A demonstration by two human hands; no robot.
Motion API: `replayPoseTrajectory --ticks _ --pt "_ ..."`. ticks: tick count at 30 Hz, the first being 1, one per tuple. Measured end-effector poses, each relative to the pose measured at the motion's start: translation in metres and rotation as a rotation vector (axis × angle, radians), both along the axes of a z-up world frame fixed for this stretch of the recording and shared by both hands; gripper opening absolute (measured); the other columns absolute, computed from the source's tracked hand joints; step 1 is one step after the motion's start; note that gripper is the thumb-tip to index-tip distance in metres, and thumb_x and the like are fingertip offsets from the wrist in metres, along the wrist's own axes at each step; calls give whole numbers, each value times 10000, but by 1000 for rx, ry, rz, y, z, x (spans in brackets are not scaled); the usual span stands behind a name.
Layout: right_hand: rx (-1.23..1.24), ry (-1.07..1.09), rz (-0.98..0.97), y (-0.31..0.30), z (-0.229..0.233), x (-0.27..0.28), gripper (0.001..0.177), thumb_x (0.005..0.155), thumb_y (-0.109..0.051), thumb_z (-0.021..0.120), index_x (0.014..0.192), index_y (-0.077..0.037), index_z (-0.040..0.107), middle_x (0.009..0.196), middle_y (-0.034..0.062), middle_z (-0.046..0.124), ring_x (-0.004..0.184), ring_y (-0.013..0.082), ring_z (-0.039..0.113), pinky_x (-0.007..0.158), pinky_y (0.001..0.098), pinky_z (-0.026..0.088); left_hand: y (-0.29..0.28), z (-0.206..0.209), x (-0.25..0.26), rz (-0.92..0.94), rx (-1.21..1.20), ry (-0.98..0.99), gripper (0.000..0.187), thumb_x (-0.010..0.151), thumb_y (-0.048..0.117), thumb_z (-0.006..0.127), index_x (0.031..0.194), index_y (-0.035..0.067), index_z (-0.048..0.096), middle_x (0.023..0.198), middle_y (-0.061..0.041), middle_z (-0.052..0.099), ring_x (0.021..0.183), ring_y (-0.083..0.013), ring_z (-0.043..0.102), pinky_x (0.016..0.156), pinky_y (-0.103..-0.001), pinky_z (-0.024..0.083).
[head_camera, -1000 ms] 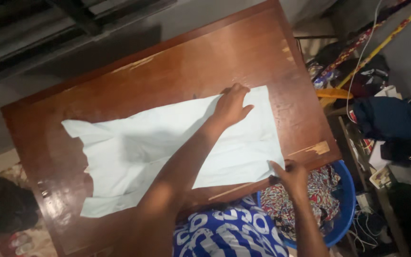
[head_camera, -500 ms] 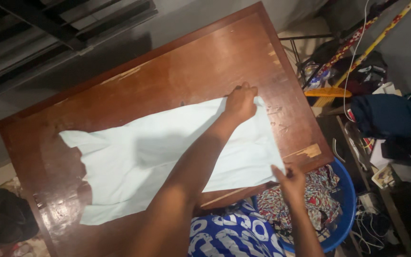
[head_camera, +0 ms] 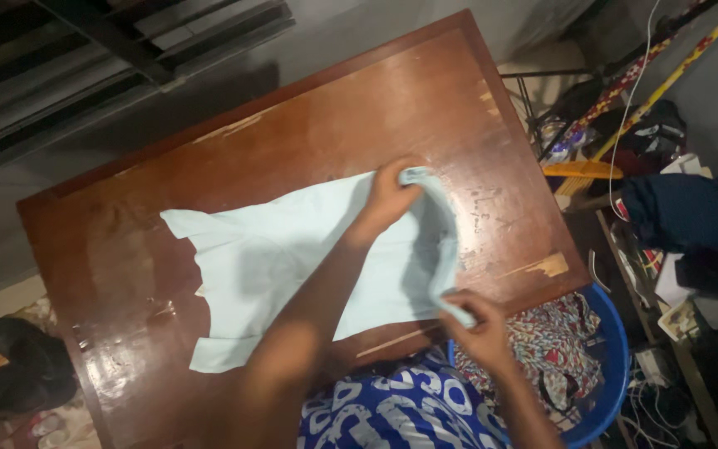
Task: The person folds a light blue shirt and a patterned dress on a wooden surface by hand, then places the folded shirt into an open suitcase.
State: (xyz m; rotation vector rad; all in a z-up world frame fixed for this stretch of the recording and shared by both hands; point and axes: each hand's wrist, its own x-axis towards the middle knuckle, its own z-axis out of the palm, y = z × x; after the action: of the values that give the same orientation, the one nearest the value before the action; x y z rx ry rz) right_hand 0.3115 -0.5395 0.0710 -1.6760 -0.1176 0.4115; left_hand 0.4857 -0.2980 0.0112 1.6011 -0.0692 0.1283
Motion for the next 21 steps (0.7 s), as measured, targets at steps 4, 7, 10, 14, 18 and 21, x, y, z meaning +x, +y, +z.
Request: replayPoseTrajectory --ticks 4,7,10,14,18,21 --pt "-135 -159 130 51 7 -6 205 856 -69 765 1048 2 744 1010 115 767 964 212 745 848 320 592 31 -1 -44 205 -502 266 297 854 -45 576 1126 24 674 1218 -90 701 1017 -170 684 804 -306 581" --pt "-272 -164 182 72 12 -6 222 880 -135 747 1056 0 748 978 128 778 893 198 755 763 314 579 38 -20 -58 311 -732 427 235 966 45 624 1199 22 650 1154 -125 696 991 -183 693 832 -305 597" --pt "-317 -109 197 80 13 -4 243 879 -183 732 1067 -29 751 947 124 774 801 197 745 678 303 574 36 -58 -60 367 -701 445 270 995 125 616 1225 -13 638 1134 -140 688 995 -199 671 833 -312 575" --pt "-365 -205 192 82 12 -2 239 869 -174 741 1069 -43 747 928 137 754 734 229 728 642 318 566 35 -73 -64 358 -264 479 489 1086 358 487 1188 -81 679 1054 -135 690 978 -220 624 881 -323 520" --pt "-438 -377 222 87 17 -3 263 832 -194 780 1049 -50 749 920 156 739 751 284 712 674 355 564 38 -36 -67 524 -253 442 665 1096 485 487 1520 12 290 1353 -49 498 1240 -169 468 1038 -337 377" --pt "-475 -193 227 86 23 -5 257 845 -213 764 1062 -74 748 919 133 749 716 267 727 661 356 580 48 -18 -71 222 -61 805 693 1092 504 545 1231 -163 673 1113 -397 653 985 -452 633 890 -499 481"
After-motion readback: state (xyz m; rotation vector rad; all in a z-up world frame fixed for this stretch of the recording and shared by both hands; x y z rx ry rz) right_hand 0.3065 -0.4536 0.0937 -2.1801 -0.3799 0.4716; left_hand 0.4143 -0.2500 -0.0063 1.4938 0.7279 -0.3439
